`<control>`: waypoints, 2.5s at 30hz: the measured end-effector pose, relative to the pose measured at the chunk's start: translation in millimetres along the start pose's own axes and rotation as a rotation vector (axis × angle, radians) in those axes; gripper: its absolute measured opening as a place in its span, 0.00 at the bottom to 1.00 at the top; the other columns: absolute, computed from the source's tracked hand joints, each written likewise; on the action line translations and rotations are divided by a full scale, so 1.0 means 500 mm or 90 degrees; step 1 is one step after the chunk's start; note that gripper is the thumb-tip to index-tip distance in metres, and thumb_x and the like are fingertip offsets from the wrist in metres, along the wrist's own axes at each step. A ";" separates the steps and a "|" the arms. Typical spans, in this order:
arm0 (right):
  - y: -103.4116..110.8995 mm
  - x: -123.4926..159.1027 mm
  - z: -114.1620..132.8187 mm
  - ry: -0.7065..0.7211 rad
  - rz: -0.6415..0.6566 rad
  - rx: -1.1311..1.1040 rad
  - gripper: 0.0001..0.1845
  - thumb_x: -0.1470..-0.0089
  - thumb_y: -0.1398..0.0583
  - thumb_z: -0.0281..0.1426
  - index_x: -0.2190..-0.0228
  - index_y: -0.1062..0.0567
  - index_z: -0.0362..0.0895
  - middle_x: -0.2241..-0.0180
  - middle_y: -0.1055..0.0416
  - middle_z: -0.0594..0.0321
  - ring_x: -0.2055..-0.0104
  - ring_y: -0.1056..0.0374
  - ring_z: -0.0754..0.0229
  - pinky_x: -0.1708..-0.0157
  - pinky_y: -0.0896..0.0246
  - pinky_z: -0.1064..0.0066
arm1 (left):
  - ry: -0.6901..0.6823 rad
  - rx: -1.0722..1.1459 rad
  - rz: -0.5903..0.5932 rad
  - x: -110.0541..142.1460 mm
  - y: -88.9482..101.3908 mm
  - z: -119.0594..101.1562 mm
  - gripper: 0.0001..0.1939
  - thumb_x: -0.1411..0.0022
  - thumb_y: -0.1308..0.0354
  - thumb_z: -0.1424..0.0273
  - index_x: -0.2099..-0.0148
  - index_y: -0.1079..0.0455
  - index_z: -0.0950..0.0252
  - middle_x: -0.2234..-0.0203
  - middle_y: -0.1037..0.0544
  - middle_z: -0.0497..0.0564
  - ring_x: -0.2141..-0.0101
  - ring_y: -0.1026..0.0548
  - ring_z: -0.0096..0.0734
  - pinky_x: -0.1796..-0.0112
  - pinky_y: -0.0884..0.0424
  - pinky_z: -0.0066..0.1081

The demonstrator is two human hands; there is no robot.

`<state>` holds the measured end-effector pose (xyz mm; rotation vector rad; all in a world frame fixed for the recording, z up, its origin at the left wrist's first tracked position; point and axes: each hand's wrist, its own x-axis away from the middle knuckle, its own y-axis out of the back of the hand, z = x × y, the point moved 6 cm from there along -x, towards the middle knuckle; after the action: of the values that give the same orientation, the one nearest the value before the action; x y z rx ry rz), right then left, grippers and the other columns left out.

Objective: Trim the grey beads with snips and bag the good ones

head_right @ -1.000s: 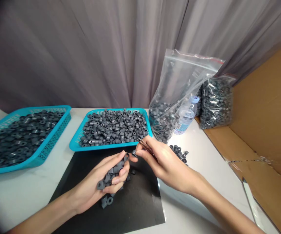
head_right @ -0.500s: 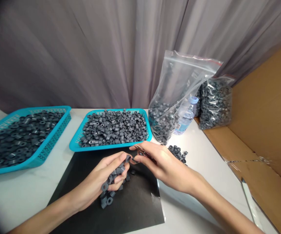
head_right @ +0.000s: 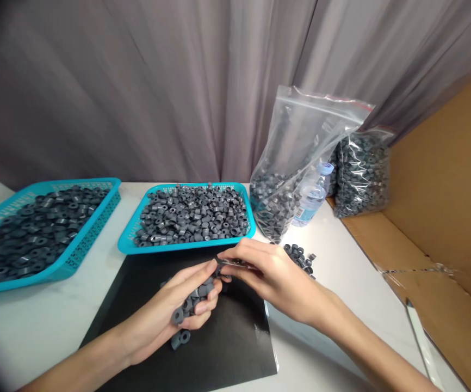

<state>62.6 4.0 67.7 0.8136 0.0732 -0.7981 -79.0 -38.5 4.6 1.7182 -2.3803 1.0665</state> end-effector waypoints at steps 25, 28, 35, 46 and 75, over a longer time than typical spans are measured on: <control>-0.032 0.000 -0.054 -0.205 0.003 -0.289 0.23 0.44 0.34 0.39 0.48 0.27 0.47 0.68 0.33 0.66 0.70 0.41 0.65 0.70 0.44 0.73 | 0.024 0.101 0.008 0.013 -0.020 -0.008 0.13 0.31 0.45 0.64 0.61 0.29 0.70 0.71 0.35 0.47 0.80 0.43 0.13 0.83 0.53 0.17; -0.044 -0.002 -0.047 -0.220 0.009 -0.409 0.22 0.44 0.33 0.37 0.51 0.30 0.46 0.67 0.32 0.67 0.68 0.39 0.66 0.68 0.42 0.74 | 0.016 0.107 0.014 0.014 -0.023 -0.012 0.12 0.30 0.45 0.65 0.61 0.28 0.71 0.69 0.34 0.49 0.79 0.42 0.12 0.83 0.52 0.17; -0.044 0.000 -0.036 -0.226 0.018 -0.478 0.13 0.36 0.42 0.38 0.54 0.36 0.46 0.61 0.36 0.65 0.74 0.47 0.73 0.77 0.47 0.79 | -0.007 0.100 -0.041 0.012 -0.011 -0.020 0.11 0.31 0.44 0.66 0.60 0.27 0.70 0.69 0.32 0.49 0.78 0.42 0.13 0.82 0.50 0.15; -0.035 0.009 -0.031 -0.295 0.082 -0.492 0.18 0.34 0.48 0.36 0.45 0.37 0.44 0.67 0.34 0.63 0.76 0.47 0.70 0.79 0.51 0.77 | -0.047 0.068 -0.025 0.007 -0.002 -0.028 0.12 0.34 0.40 0.64 0.58 0.24 0.69 0.65 0.32 0.51 0.75 0.41 0.15 0.82 0.50 0.15; -0.064 0.001 -0.059 -0.278 -0.016 -0.232 0.18 0.42 0.38 0.45 0.69 0.28 0.42 0.72 0.33 0.65 0.72 0.45 0.66 0.73 0.49 0.73 | 0.013 -0.044 -0.125 0.010 0.018 -0.020 0.13 0.34 0.41 0.61 0.58 0.29 0.68 0.74 0.33 0.46 0.79 0.47 0.16 0.79 0.50 0.18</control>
<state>48.6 10.1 26.8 0.2852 -0.1569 -0.9373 -92.2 -36.1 9.7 1.8599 -2.1534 0.9568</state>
